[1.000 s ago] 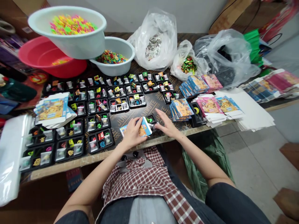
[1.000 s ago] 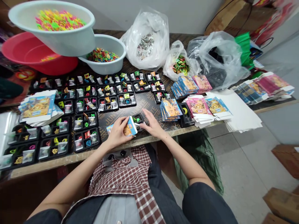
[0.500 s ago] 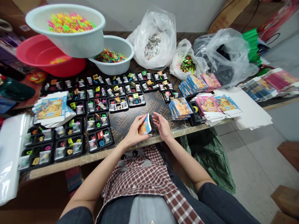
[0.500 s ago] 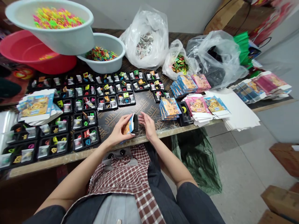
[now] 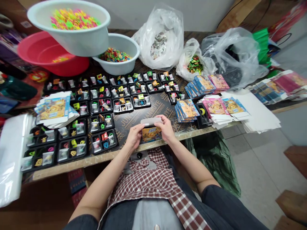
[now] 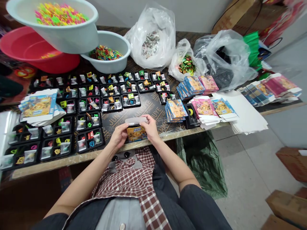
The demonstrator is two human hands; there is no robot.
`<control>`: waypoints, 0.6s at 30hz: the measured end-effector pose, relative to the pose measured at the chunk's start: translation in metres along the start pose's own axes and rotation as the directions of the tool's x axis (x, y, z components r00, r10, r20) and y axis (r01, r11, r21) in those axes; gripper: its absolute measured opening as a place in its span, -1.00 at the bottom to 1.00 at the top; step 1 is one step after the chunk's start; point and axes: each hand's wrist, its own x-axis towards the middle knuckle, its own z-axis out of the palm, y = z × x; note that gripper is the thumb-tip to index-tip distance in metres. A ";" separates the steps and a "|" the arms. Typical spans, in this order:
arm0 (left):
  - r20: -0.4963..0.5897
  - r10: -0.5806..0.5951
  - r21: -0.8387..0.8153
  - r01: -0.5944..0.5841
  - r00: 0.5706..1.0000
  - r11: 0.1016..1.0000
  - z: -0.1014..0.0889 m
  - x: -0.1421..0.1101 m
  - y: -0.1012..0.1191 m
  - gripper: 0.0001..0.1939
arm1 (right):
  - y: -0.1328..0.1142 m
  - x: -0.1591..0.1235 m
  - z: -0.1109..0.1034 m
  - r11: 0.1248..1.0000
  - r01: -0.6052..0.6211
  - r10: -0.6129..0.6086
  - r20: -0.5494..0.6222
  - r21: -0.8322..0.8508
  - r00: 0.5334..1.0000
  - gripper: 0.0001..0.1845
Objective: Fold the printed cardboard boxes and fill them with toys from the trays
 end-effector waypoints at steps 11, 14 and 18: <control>0.123 0.426 0.296 -0.443 0.896 0.846 0.002 0.001 0.015 -0.91 | 0.012 -0.010 -0.002 0.976 0.031 -0.030 -0.006 0.215 1.000 -0.92; 0.303 0.471 0.484 -0.560 0.828 0.673 -0.006 -0.004 0.023 -0.85 | 0.014 -0.008 -0.012 0.981 0.053 -0.067 0.074 0.186 0.995 -0.84; 0.435 0.465 0.637 -0.629 0.771 0.447 -0.010 -0.005 0.037 -0.90 | 0.006 -0.006 -0.026 0.951 0.286 -0.265 0.172 -0.114 0.949 -0.79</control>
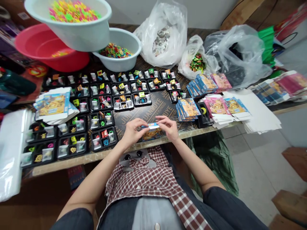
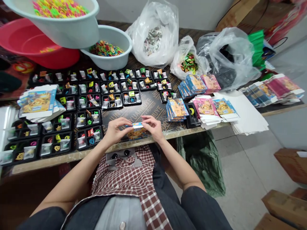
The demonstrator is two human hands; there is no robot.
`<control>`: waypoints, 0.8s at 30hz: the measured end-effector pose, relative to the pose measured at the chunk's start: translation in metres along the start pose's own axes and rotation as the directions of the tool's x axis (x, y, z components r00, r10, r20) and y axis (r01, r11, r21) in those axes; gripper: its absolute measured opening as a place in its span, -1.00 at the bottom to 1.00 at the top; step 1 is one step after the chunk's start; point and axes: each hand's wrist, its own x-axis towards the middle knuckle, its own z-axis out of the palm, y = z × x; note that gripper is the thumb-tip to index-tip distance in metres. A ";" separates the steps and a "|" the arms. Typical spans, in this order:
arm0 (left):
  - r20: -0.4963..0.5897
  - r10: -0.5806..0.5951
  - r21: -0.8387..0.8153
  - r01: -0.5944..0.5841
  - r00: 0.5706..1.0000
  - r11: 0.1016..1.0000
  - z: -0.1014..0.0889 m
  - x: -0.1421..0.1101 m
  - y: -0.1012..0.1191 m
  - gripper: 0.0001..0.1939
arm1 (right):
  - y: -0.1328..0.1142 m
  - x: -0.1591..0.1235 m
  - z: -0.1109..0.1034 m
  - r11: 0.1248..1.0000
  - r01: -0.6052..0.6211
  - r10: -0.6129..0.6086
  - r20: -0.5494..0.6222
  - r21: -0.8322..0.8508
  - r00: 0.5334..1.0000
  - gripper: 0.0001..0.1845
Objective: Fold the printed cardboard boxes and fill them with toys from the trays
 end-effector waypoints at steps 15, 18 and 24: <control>0.053 0.184 0.131 -0.189 0.981 0.973 -0.003 -0.004 0.003 -0.86 | -0.005 0.017 -0.019 0.985 0.093 -0.064 0.187 -0.146 0.980 -0.70; 0.050 0.279 0.236 -0.283 0.959 0.930 -0.005 -0.010 0.001 -0.86 | -0.001 0.013 -0.021 0.965 0.199 -0.156 0.234 -0.173 0.960 -0.73; 0.186 0.297 0.458 -0.350 0.937 0.818 0.017 -0.008 0.009 -0.87 | 0.004 -0.009 -0.022 0.784 0.504 -0.419 0.290 -0.363 0.861 -0.88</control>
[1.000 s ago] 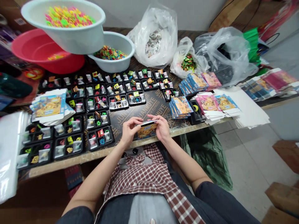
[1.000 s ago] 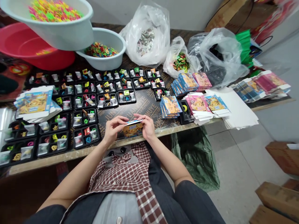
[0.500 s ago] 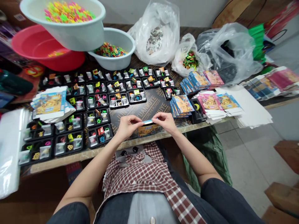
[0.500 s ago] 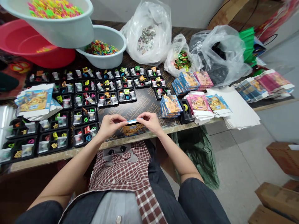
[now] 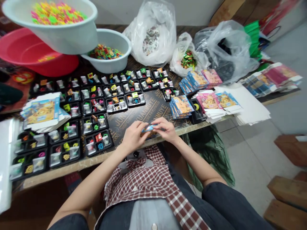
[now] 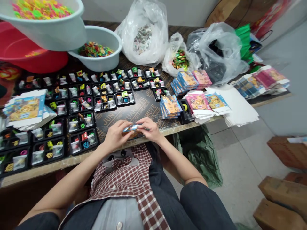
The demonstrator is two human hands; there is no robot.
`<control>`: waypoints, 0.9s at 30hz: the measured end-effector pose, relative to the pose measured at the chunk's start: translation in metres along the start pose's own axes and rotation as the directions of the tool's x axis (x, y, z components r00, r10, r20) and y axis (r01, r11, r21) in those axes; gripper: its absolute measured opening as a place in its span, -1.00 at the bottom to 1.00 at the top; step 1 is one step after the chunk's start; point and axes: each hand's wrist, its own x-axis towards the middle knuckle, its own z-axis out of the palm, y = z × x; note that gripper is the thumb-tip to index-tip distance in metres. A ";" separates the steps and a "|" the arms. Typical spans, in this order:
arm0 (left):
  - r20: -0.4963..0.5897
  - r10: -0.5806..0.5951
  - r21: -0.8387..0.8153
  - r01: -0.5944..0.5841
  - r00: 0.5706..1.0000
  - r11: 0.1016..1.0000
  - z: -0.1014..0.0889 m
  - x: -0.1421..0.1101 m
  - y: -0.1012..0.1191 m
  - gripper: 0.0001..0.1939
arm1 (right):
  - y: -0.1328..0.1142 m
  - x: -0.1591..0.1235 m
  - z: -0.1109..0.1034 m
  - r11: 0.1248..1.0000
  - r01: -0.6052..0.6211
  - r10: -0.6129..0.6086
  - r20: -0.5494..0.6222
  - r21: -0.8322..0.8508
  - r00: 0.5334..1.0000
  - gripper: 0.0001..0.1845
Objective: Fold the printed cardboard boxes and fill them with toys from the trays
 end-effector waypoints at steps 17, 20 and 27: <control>0.240 0.162 0.262 -0.225 0.957 0.939 0.014 0.012 0.000 -0.37 | 0.078 -0.073 -0.209 0.608 -0.736 0.534 -0.531 -0.299 0.657 -0.82; 0.187 0.175 0.293 -0.225 0.967 0.929 0.018 0.010 0.000 -0.41 | 0.077 -0.066 -0.208 0.648 -0.712 0.494 -0.561 -0.271 0.664 -0.87; 0.054 0.233 0.220 -0.239 0.971 0.946 0.018 0.010 -0.011 -0.53 | 0.073 -0.089 -0.184 0.713 -0.699 0.483 -0.760 0.052 0.435 -0.82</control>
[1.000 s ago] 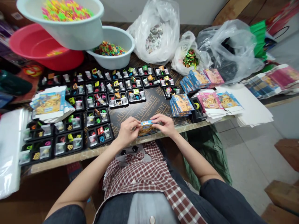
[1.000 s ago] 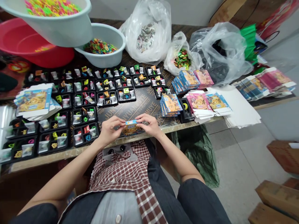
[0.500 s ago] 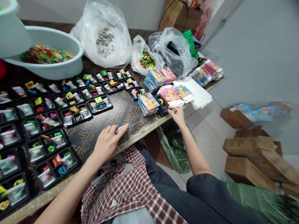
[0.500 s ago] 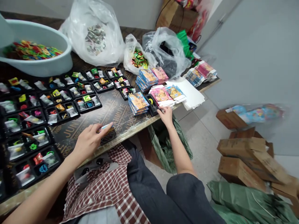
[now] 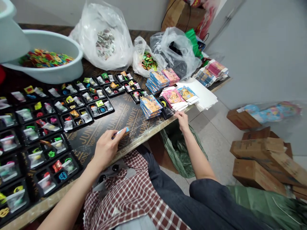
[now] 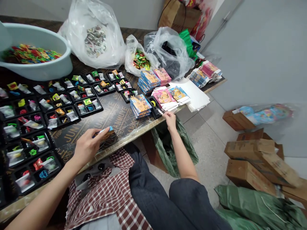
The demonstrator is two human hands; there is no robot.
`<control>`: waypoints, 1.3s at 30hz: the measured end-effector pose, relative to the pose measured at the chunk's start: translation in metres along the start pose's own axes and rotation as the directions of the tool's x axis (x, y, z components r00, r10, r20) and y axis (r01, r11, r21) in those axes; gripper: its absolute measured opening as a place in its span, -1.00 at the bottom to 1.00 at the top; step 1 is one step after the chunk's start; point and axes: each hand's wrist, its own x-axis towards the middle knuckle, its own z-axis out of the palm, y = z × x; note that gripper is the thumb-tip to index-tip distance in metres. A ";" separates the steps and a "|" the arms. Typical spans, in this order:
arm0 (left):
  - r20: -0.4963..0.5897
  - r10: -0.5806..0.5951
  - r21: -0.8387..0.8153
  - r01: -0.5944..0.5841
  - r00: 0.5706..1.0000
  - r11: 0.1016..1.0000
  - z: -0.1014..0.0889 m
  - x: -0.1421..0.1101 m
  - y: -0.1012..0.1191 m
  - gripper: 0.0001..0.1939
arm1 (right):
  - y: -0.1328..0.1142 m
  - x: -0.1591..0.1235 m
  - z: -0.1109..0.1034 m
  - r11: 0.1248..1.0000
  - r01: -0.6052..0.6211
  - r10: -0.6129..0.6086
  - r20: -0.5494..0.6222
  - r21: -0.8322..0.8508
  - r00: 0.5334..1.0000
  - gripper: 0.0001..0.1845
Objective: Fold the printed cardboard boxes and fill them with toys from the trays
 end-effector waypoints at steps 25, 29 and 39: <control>0.042 -0.177 -0.319 0.181 0.983 0.930 -0.005 -0.005 -0.001 -0.71 | -0.133 -0.166 0.119 0.586 -0.772 0.017 0.949 0.247 0.316 -0.61; 0.047 -0.197 -0.299 0.202 0.979 0.933 -0.002 -0.001 0.001 -0.77 | -0.127 -0.168 0.122 0.597 -0.767 0.051 0.943 0.235 0.329 -0.61; -0.168 -0.079 -0.217 0.042 0.983 0.975 0.005 -0.014 0.021 -0.83 | -0.100 -0.170 0.122 0.600 -0.799 0.252 0.958 -0.044 0.136 -0.21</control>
